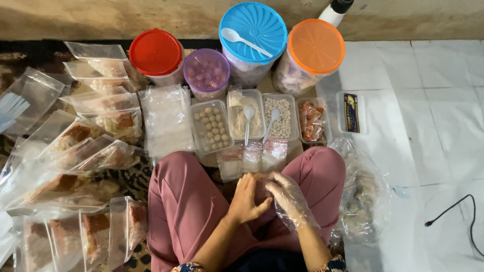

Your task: A person is manually packing various small food items from containers into small plastic zip-lock bags.

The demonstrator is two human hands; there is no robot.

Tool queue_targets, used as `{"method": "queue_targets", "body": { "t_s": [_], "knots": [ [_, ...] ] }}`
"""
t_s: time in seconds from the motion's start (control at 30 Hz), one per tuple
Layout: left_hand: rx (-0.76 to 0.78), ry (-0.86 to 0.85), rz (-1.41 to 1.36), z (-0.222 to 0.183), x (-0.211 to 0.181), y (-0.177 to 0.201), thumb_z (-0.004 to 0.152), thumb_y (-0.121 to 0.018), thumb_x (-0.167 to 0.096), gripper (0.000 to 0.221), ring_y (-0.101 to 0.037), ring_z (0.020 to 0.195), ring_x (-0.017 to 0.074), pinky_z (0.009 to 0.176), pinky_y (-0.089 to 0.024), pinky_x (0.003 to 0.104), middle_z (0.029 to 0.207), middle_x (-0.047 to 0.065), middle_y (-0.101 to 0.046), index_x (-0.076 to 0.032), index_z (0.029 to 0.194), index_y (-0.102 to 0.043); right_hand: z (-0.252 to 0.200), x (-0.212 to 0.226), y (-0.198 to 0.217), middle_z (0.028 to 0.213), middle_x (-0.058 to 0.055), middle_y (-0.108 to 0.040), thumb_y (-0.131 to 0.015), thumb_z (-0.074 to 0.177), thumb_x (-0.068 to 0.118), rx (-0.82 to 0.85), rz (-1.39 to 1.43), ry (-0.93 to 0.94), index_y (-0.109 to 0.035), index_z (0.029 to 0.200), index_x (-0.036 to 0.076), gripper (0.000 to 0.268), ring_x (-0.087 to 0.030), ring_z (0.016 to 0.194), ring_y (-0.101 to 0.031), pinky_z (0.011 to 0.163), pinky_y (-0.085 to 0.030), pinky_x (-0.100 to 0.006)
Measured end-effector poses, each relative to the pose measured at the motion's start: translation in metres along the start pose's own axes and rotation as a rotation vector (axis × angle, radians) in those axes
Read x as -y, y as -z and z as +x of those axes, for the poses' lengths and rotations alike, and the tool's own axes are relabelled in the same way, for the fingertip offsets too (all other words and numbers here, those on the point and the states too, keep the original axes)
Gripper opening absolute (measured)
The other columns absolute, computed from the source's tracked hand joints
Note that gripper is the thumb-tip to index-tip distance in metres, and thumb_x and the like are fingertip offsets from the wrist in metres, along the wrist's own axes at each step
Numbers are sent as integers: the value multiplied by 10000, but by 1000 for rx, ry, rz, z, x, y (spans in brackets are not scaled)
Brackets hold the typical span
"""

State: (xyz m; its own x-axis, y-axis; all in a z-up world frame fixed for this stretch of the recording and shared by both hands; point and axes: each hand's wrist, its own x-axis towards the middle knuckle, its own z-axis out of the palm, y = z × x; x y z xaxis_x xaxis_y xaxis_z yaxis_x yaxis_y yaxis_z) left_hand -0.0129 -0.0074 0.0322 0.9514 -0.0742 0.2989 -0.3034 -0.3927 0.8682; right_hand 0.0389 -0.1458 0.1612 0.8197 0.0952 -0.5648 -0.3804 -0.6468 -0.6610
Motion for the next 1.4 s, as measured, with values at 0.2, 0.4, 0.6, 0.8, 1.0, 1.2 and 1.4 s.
{"method": "queue_targets", "body": {
  "t_s": [0.2, 0.4, 0.6, 0.8, 1.0, 1.2, 1.4],
  "knots": [
    [-8, 10, 86, 2, 2, -1, 851, -779, -397, 570, -536, 937, 303, 832, -416, 418, 1093, 91, -554, -113, 1296, -563, 3, -13, -2, 834, -84, -731, -733, 844, 248, -11, 124, 149, -777, 900, 140, 130, -180, 835, -685, 802, -571, -361],
    [-59, -71, 147, 1, 12, -5, 753, -855, -419, 606, -548, 981, 276, 862, -400, 411, 1156, 66, -604, -145, 1237, -614, 5, -14, 4, 869, -98, -753, -722, 809, 216, 54, 61, 129, -772, 954, 142, 170, -210, 866, -726, 789, -598, -373],
    [38, -53, 321, 1, 2, -2, 877, -744, -566, 620, -521, 1039, 272, 939, -411, 449, 1203, 66, -602, -154, 1314, -591, 17, -27, 1, 1045, 2, -782, -618, 958, 275, 79, 10, 74, -717, 1048, 145, 186, -133, 963, -725, 870, -550, -291],
    [51, -73, 328, 0, 6, -4, 879, -784, -490, 595, -555, 1023, 243, 949, -397, 431, 1216, 46, -622, -147, 1322, -583, 11, -22, 3, 927, 13, -749, -645, 952, 199, 51, 99, 67, -701, 939, 142, 81, -108, 874, -675, 833, -509, -274],
    [43, -67, 313, 0, 7, -5, 888, -775, -473, 570, -555, 951, 231, 872, -405, 397, 1149, 28, -634, -161, 1328, -590, 15, -27, 4, 927, 37, -750, -616, 909, 159, 65, 73, 117, -694, 920, 166, 80, -103, 887, -680, 844, -515, -283],
    [-42, 193, 86, 3, 9, -3, 856, -830, -325, 470, -590, 1069, 214, 937, -430, 363, 1177, 31, -661, -152, 1225, -596, 19, -7, 30, 1202, 70, -775, -609, 926, 470, 260, -49, 148, -695, 1233, 243, 392, -102, 1048, -730, 988, -572, -276],
    [-285, 487, -315, 8, 11, 4, 895, -733, -378, 585, -579, 1297, 235, 1106, -435, 380, 1363, 108, -619, -76, 1354, -533, 126, -66, 36, 621, 118, -174, -365, 980, 631, 210, -17, 346, -481, 1354, 201, 581, -57, 465, -202, 422, -251, -186]
  ]
}}
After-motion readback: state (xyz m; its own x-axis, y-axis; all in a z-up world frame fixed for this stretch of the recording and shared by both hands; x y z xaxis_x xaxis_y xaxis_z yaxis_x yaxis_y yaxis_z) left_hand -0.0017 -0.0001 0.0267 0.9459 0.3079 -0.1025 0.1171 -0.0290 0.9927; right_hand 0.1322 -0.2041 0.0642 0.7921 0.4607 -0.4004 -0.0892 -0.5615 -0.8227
